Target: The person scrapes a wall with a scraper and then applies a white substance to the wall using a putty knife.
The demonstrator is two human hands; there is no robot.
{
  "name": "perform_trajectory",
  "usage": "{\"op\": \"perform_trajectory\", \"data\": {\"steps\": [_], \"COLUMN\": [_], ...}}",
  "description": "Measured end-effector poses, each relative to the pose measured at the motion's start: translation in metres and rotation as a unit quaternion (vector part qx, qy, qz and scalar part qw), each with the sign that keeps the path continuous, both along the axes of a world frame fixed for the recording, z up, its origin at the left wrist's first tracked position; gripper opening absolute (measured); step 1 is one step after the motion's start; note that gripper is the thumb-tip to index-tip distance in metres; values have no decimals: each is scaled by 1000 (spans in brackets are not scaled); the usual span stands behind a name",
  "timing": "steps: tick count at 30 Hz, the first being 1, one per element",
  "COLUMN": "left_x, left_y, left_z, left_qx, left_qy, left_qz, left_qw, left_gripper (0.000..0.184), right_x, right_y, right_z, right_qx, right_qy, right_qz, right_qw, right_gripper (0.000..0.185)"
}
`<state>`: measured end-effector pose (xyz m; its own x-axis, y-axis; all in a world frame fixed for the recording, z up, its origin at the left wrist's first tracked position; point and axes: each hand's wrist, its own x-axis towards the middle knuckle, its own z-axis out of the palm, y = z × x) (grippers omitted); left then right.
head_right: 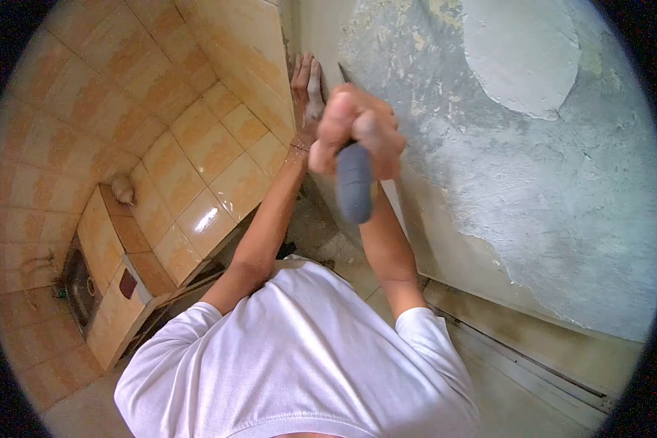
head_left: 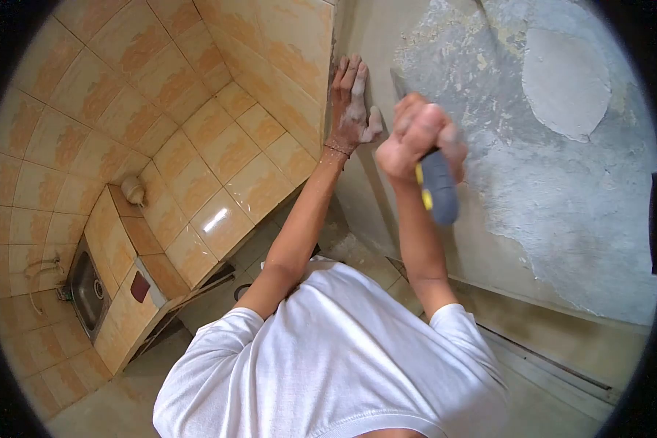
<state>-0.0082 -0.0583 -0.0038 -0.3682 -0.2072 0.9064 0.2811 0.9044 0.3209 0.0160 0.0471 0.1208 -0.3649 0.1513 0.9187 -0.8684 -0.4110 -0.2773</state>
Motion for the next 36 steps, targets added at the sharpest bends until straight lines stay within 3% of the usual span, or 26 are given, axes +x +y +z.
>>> {"op": "perform_trajectory", "data": {"steps": [1,3,4,7,9,11,12,13,15,16,19,20,23,24,27,29,32,35,36], "left_x": [1,0,0,-1,3,5,5,6,5,-5,2,-4,2,6,0,-2,3,0,4], "left_y": [1,2,3,1,6,7,6,5,5,0,2,-1,3,2,0,1,6,1,5], "left_z": [0,5,6,4,5,11,13,14,11,1,6,8,-3,-4,2,3,-2,5,4], "left_qx": [-1,4,10,1,5,7,8,7,5,-9,-7,-12,2,1,-28,-16,-3,-4,13], "left_qy": [0,32,36,42,37,28,24,24,29,52,34,39,-17,-21,0,2,1,-7,-30], "left_qz": [-1,-24,-31,-28,-23,-22,-20,-16,-25,-18,-27,-32,-3,-3,16,15,15,17,17], "left_qw": [1000,999,999,999,999,999,999,1000,999,998,999,999,1000,1000,999,1000,1000,1000,999], "left_gripper": [72,70,69,69,69,70,70,70,70,69,69,69,71,71,72,72,73,73,73], "right_x": [5,14,18,-8,-5,3,11,7,0,-7,12,7,10,22,17,9,9,-10,-10], "right_y": [6,11,12,0,-1,3,14,17,19,-3,-1,1,-4,8,8,13,21,1,-7], "right_z": [5,21,25,14,9,10,15,15,9,0,6,10,23,40,36,24,38,21,13], "right_qx": [-1,-29,-36,-27,-7,-69,-32,-33,74,-20,-25,-65,-125,1,-38,-60,-29,-67,-50], "right_qy": [0,191,195,216,210,196,156,156,93,93,76,167,192,101,70,75,141,135,81], "right_qz": [-1,51,37,8,10,78,78,81,86,-26,-42,85,65,7,9,76,47,82,-30], "right_qw": [1000,980,980,976,978,975,984,984,989,995,996,980,971,995,997,992,988,985,995], "right_gripper": [33,20,8,10,13,10,22,22,31,31,33,32,30,28,31,35,36,37,37]}}
